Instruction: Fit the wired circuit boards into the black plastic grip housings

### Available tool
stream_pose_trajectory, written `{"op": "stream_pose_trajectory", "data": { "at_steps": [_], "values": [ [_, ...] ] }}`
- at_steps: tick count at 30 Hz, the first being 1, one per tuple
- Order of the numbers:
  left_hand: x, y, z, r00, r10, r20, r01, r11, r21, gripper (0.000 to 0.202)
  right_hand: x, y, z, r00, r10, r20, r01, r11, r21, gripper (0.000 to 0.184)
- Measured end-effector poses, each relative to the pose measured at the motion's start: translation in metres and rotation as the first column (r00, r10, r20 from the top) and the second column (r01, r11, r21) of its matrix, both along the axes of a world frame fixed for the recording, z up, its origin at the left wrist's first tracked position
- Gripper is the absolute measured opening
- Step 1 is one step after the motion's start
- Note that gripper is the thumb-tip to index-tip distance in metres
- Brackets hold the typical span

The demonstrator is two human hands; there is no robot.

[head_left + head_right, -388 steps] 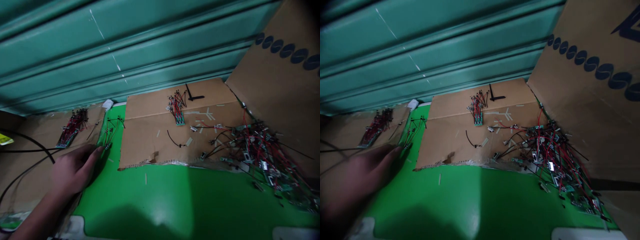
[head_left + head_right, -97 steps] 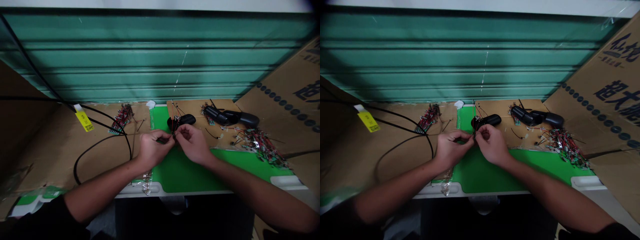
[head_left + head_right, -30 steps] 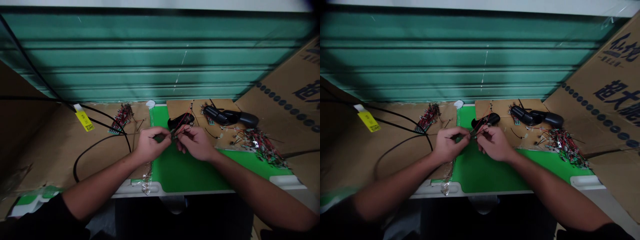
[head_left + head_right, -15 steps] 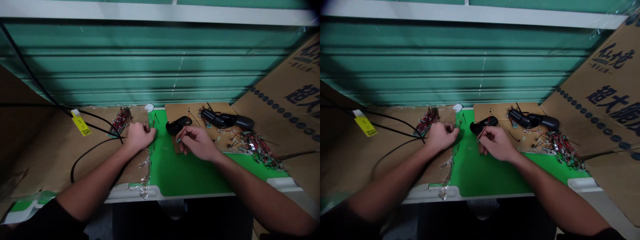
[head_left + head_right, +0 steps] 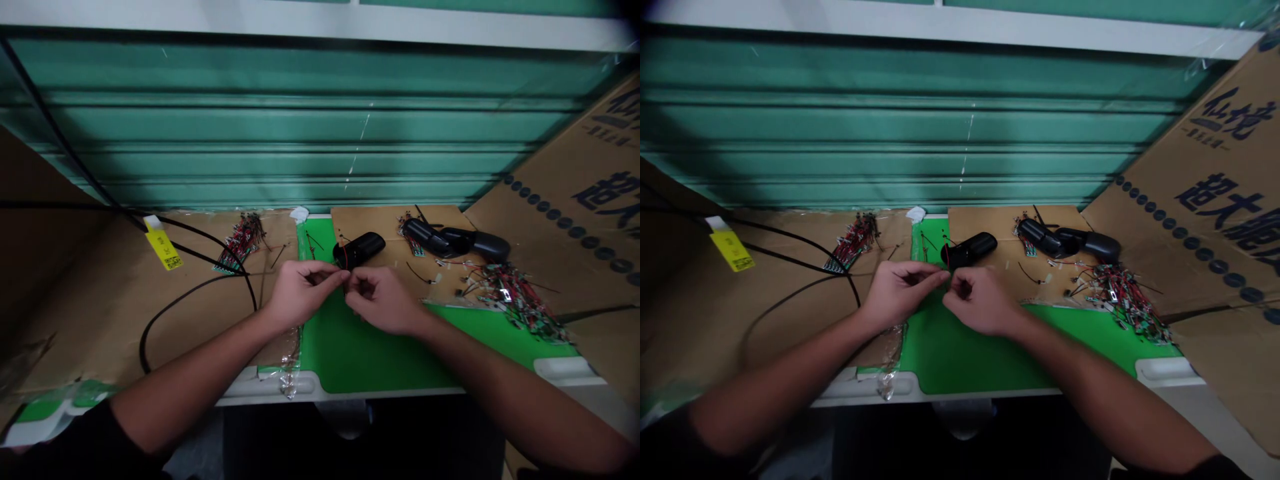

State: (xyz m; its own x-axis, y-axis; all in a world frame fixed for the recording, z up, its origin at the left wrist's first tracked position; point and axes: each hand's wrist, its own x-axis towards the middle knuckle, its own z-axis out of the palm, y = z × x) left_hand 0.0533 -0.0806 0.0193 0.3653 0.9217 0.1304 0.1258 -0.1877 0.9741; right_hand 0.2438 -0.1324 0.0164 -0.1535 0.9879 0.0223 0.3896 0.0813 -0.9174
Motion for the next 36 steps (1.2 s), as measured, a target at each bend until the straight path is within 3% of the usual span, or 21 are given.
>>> {"op": "stream_pose_trajectory", "data": {
  "at_steps": [5,10,14,16,20,23,26,30,36],
  "values": [
    [-0.002,0.008,0.004,0.995,0.042,0.087,-0.033,0.994,-0.108,0.031,0.001,0.002,0.000,0.986,-0.050,-0.158,0.045,0.998,-0.038,0.012],
    [-0.001,0.012,0.003,0.985,0.094,0.145,-0.058,0.969,-0.240,0.039,0.000,0.003,0.000,0.904,-0.117,-0.411,0.112,0.993,-0.038,0.012],
    [0.000,0.012,0.002,0.987,0.096,0.132,-0.050,0.947,-0.316,0.038,0.001,0.004,0.001,0.879,-0.157,-0.450,0.177,0.984,0.001,0.018],
    [-0.002,0.013,0.004,0.986,0.134,0.097,-0.103,0.957,-0.273,0.042,0.002,0.004,0.001,0.887,-0.148,-0.438,0.163,0.987,-0.003,0.018],
    [-0.003,0.013,0.012,0.963,0.248,0.106,-0.254,0.966,0.042,0.044,0.003,0.001,0.001,0.947,-0.013,-0.321,-0.009,0.998,-0.066,0.013],
    [-0.001,0.007,0.013,0.993,0.087,0.076,-0.090,0.995,0.030,0.028,0.000,-0.002,-0.001,0.975,0.117,-0.189,-0.137,0.986,-0.093,0.011],
    [0.001,0.002,0.009,0.999,-0.031,0.019,0.032,0.997,-0.064,0.030,-0.003,-0.004,-0.002,0.976,0.160,-0.149,-0.173,0.982,-0.074,0.013],
    [-0.001,0.005,0.007,0.999,-0.011,0.049,0.018,0.990,-0.138,0.037,-0.003,-0.004,-0.001,0.966,0.090,-0.244,-0.116,0.989,-0.094,0.011],
    [0.002,0.006,0.004,0.982,0.038,0.183,0.019,0.953,-0.301,0.047,-0.002,0.000,-0.001,0.922,-0.078,-0.379,0.079,0.997,-0.013,0.013]
  ]
}}
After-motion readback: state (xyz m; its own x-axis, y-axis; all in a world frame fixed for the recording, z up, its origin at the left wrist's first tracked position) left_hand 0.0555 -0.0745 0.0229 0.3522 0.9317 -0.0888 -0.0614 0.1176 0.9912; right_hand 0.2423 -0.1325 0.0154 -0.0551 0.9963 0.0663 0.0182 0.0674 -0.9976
